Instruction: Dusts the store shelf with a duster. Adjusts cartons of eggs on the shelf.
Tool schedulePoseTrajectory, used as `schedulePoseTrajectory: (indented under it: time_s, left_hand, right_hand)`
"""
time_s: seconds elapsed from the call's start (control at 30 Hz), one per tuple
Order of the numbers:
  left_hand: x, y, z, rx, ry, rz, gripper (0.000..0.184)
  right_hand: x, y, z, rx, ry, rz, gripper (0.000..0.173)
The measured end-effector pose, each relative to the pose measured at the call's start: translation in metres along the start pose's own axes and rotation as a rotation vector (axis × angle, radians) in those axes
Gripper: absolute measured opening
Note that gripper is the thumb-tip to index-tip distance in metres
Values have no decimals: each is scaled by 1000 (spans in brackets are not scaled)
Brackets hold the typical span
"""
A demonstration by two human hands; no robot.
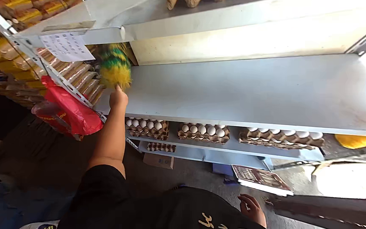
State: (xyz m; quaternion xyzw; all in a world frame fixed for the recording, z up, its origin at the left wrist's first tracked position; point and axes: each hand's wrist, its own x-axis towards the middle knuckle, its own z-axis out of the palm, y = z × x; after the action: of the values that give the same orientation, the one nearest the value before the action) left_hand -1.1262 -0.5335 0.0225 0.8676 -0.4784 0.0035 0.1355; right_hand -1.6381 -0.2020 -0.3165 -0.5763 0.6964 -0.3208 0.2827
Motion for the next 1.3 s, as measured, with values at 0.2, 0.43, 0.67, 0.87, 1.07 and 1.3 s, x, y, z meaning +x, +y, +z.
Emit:
schedulePoseTrajectory:
  time_s: [0.2,0.43,0.67,0.87,1.07,1.3]
  left_hand:
    - [-25,35,5,-140,25,-50,41]
    - [-175,201,48,-139,-299,316,49]
    - [-291,326,62,-274,-572,1239,43]
    - [-271,364,63,-98,-360,702,45]
    - [-289,412,91,-190,-503,1151,45]
    - [-271,502,106,-24,-443,1121,41]
  right_hand:
    - [-2,12,-6,-5,97,6,21]
    - [-7,23,-18,14,15,175,21]
    - [2,39,-28,36,1,50,22]
    - [5,45,-88,-15,294,36,22]
    - [105,-27,-205,-215,749,-169,24]
    - [218,-97,-310,-687,492,-58,52]
